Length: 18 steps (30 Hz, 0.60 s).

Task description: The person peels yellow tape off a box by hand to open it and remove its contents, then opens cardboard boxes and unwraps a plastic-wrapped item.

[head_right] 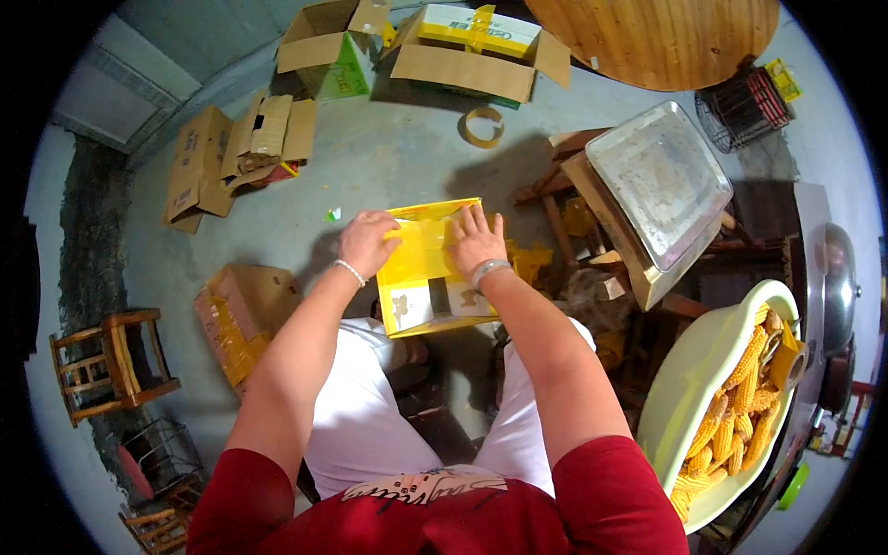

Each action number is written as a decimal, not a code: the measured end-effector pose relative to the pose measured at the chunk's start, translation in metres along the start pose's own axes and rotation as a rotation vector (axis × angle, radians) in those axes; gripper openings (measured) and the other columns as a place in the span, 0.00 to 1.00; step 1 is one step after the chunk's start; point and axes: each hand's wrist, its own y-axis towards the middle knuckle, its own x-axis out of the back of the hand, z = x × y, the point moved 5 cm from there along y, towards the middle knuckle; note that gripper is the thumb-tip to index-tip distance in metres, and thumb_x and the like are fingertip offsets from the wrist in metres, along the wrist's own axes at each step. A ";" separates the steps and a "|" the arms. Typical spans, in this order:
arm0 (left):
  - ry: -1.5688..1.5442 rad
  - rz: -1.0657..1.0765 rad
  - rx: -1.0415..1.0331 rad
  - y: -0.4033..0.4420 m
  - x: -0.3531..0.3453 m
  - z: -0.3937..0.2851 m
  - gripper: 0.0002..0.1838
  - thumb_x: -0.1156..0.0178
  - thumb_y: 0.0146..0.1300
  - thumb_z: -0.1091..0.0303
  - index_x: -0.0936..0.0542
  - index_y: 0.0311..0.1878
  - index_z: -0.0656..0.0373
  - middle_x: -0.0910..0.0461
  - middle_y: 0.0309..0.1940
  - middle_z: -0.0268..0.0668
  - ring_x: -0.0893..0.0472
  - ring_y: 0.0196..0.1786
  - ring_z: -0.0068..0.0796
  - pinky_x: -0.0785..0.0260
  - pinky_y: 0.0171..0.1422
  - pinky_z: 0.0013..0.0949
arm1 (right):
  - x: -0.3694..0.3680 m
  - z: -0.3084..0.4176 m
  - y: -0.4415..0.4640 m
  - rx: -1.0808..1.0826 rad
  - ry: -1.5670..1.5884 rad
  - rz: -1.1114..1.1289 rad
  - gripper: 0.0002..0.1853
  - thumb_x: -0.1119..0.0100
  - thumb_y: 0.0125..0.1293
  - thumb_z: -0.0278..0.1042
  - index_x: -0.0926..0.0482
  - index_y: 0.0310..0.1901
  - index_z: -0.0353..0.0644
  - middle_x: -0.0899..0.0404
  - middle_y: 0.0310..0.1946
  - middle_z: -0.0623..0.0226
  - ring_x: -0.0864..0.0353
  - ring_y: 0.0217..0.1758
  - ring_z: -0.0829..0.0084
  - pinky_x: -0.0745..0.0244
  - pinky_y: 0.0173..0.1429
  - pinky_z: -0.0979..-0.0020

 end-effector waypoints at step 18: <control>-0.693 0.093 0.354 0.004 -0.006 0.024 0.12 0.36 0.54 0.72 0.20 0.42 0.62 0.18 0.33 0.34 0.22 0.35 0.19 0.30 0.42 0.23 | 0.043 -0.051 0.033 -0.124 0.945 0.145 0.12 0.42 0.55 0.24 0.20 0.42 0.39 0.19 0.26 0.61 0.19 0.25 0.75 0.26 0.28 0.75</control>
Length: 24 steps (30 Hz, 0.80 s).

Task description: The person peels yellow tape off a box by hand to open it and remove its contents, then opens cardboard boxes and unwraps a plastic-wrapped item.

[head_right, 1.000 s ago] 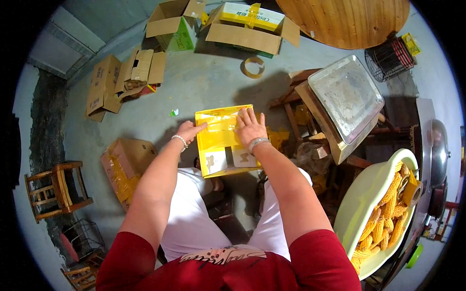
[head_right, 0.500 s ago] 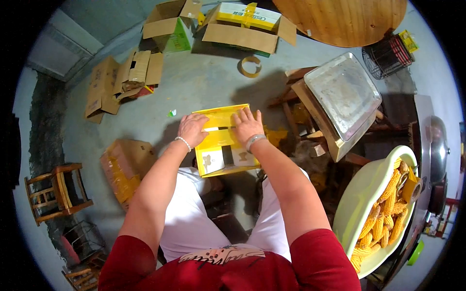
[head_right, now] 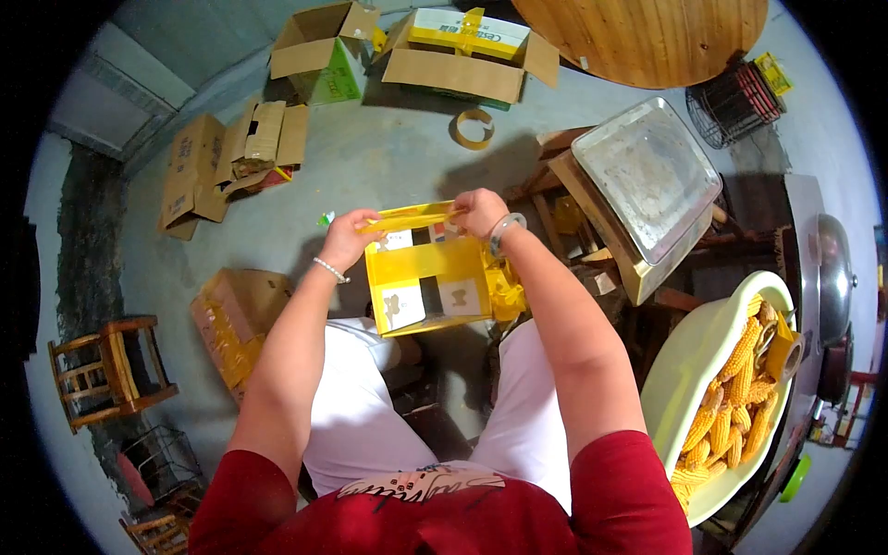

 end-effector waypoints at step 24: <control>-0.611 -0.429 0.636 -0.116 -0.138 0.039 0.09 0.38 0.54 0.68 0.19 0.27 0.66 0.25 0.15 0.32 0.30 0.15 0.19 0.38 0.19 0.26 | -0.035 0.032 0.056 0.018 -0.580 0.066 0.11 0.37 0.51 0.34 0.16 0.37 0.45 0.19 0.38 0.59 0.21 0.44 0.61 0.26 0.50 0.67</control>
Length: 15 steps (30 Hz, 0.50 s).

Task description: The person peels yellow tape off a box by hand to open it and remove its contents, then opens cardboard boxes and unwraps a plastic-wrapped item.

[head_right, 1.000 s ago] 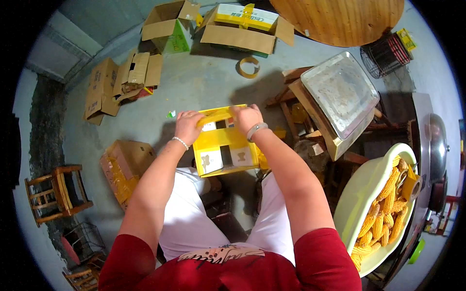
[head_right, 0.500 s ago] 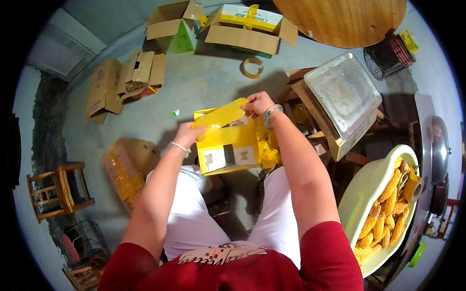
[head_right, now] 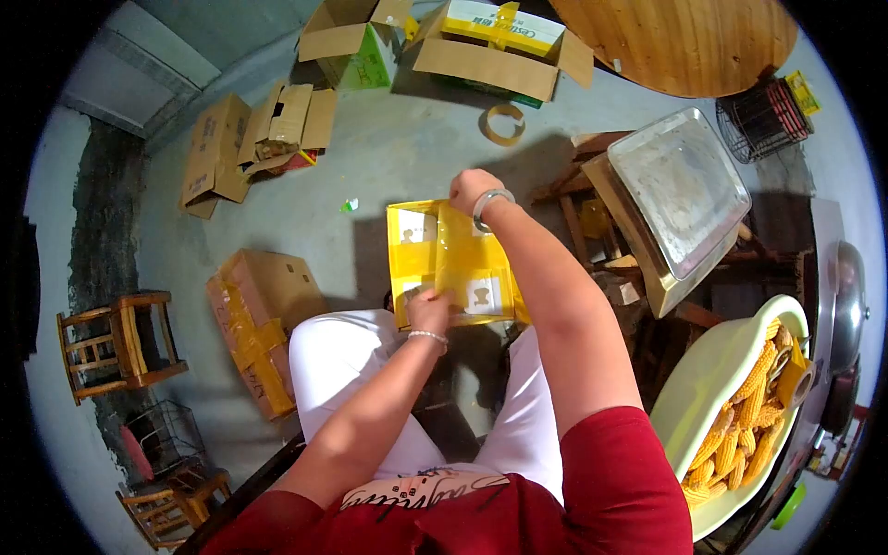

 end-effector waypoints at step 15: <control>0.084 0.088 0.101 0.007 -0.007 -0.004 0.08 0.39 0.55 0.73 0.22 0.32 0.71 0.21 0.22 0.40 0.20 0.21 0.27 0.29 0.21 0.25 | -0.009 0.009 0.032 0.082 -0.023 0.098 0.11 0.39 0.51 0.37 0.16 0.36 0.46 0.18 0.36 0.60 0.20 0.42 0.63 0.26 0.48 0.68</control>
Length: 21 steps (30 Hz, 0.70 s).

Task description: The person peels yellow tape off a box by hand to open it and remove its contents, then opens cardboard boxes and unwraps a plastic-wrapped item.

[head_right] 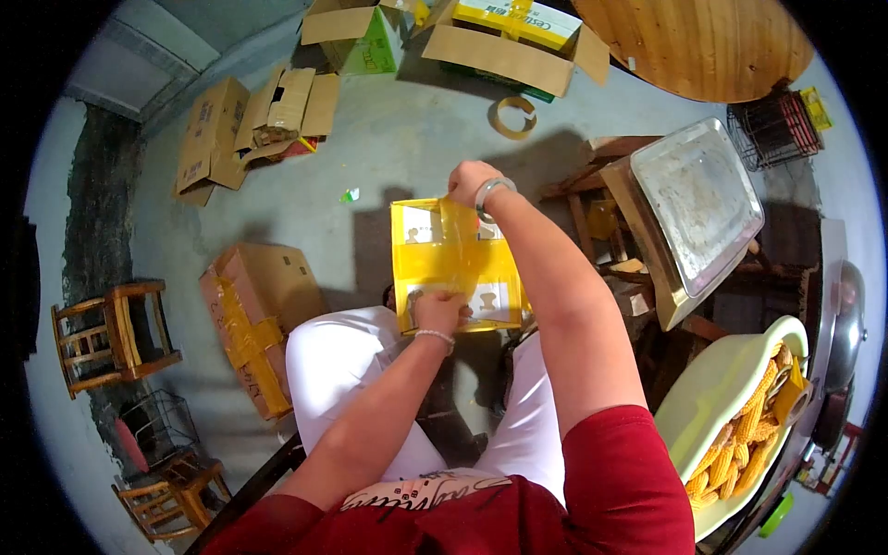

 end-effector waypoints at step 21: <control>0.016 0.015 0.000 -0.007 -0.003 -0.009 0.10 0.41 0.55 0.71 0.21 0.30 0.71 0.21 0.23 0.40 0.19 0.23 0.28 0.27 0.24 0.26 | -0.001 -0.005 0.011 -0.087 0.214 0.105 0.11 0.41 0.52 0.34 0.17 0.37 0.42 0.18 0.35 0.58 0.18 0.35 0.65 0.24 0.42 0.69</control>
